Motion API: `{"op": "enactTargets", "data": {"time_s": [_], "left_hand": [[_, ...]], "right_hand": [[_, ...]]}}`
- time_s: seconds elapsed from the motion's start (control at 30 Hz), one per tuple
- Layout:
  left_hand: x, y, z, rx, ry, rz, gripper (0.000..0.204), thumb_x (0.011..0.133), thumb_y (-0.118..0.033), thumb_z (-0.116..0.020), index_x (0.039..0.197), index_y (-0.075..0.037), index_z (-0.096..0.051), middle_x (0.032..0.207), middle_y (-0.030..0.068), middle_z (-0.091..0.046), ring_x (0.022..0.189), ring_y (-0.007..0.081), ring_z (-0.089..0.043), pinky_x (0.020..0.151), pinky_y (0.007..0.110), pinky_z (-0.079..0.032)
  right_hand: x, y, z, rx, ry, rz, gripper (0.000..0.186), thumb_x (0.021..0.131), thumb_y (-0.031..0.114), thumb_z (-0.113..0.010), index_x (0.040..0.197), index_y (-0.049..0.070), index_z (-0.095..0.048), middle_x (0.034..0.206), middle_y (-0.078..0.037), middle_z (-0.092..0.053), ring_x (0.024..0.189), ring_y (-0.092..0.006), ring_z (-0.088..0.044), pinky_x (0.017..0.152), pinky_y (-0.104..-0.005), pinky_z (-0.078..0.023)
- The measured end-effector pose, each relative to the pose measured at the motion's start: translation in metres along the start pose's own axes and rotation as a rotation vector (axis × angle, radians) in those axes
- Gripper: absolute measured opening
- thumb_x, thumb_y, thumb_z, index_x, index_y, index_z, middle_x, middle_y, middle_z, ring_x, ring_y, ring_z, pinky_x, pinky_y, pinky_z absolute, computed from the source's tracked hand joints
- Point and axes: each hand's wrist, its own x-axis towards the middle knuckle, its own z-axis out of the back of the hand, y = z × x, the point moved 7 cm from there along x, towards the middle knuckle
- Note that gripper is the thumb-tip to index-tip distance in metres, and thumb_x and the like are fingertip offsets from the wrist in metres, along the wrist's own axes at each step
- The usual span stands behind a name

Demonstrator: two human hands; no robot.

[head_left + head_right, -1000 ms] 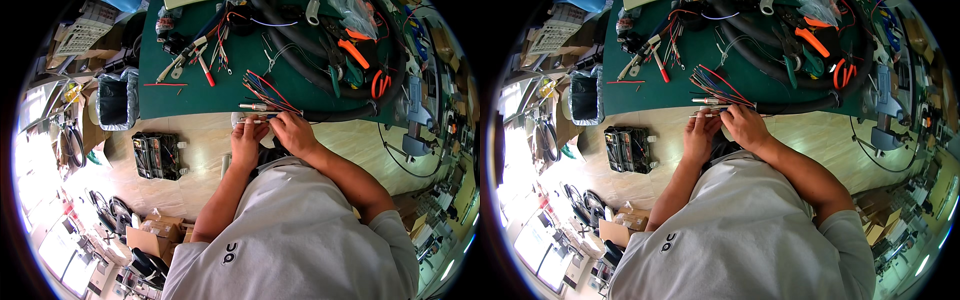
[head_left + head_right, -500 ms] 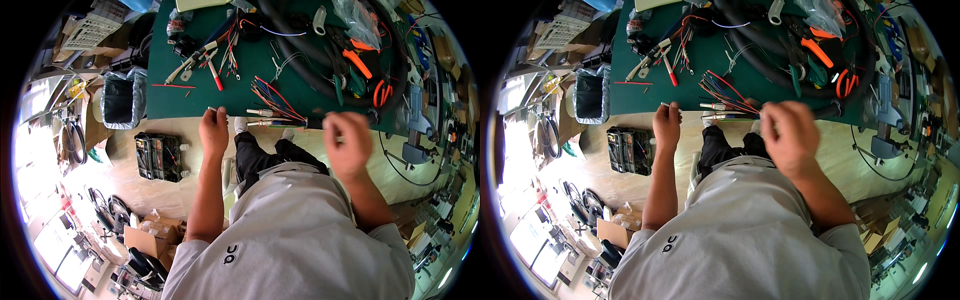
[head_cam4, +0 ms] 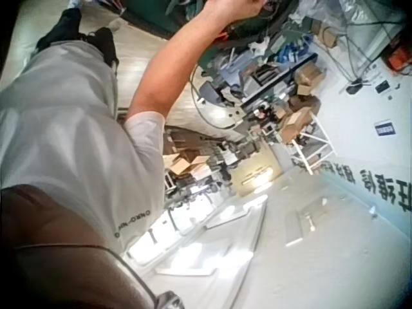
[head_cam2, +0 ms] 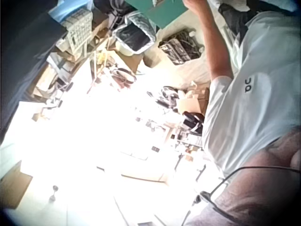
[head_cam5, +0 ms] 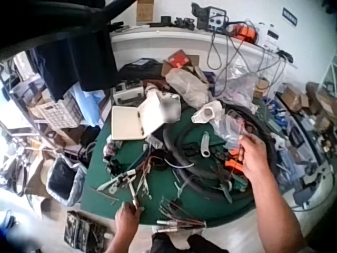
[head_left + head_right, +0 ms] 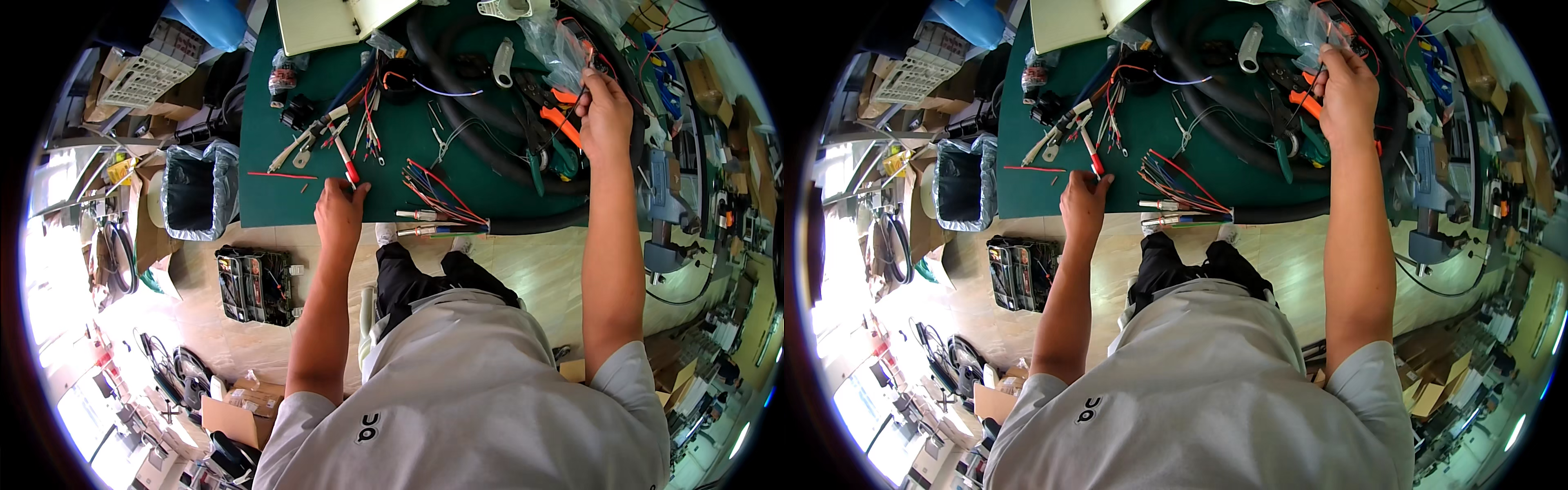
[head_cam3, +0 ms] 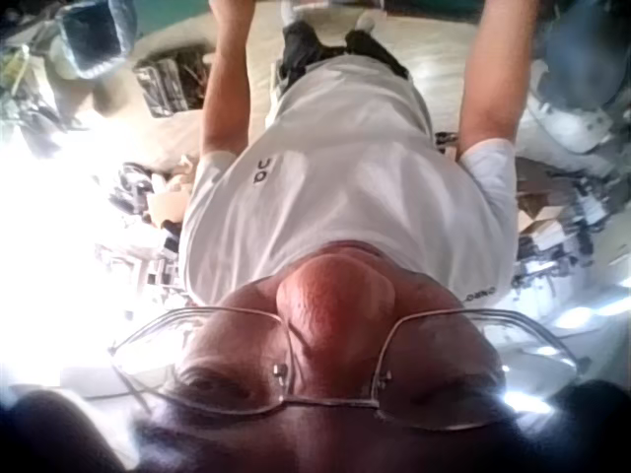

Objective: The person handles a thick black cable and several smaller colored wires, using a wire stripper to remove insulation and attaching silver connectors to the ends by hand.

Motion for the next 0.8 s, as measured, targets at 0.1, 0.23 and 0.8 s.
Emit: {"op": "enactTargets", "data": {"time_s": [0.1, 0.23, 0.8], "left_hand": [[-0.003, 0.006, 0.005, -0.027, -0.061, -0.043, 0.027, 0.086, -0.023, -0.071, 0.094, -0.001, -0.058, 0.075, 0.0131, -0.063, 0.07, 0.0325, -0.063, 0.065, 0.042, -0.049], [-0.008, 0.016, 0.015, -0.065, -0.16, -0.149, 0.016, 0.088, -0.015, -0.066, 0.097, -0.003, -0.058, 0.084, 0.0141, -0.062, 0.073, 0.0335, -0.061, 0.066, 0.043, -0.049], [0.046, 0.058, 0.067, 0.282, -0.123, -0.412, 0.029, 0.082, 0.0, -0.057, 0.108, -0.01, -0.064, 0.101, 0.0137, -0.055, 0.093, 0.0344, -0.053, 0.083, 0.043, -0.045]], "right_hand": [[0.019, 0.007, -0.009, 0.108, 0.025, -0.009, 0.01, 0.089, 0.012, -0.066, 0.092, 0.003, -0.065, 0.08, 0.001, -0.058, 0.065, -0.0067, -0.047, 0.055, -0.0221, -0.038], [0.035, 0.021, -0.025, 0.132, 0.059, -0.033, 0.01, 0.088, 0.012, -0.066, 0.085, 0.003, -0.062, 0.074, 0.001, -0.055, 0.066, -0.0088, -0.051, 0.056, -0.0245, -0.043], [-0.063, -0.094, 0.019, -1.558, 0.391, 0.283, 0.094, 0.074, 0.037, -0.079, 0.147, 0.006, -0.029, 0.144, -0.023, -0.037, 0.13, -0.0436, -0.039, 0.107, -0.0487, -0.036]]}}
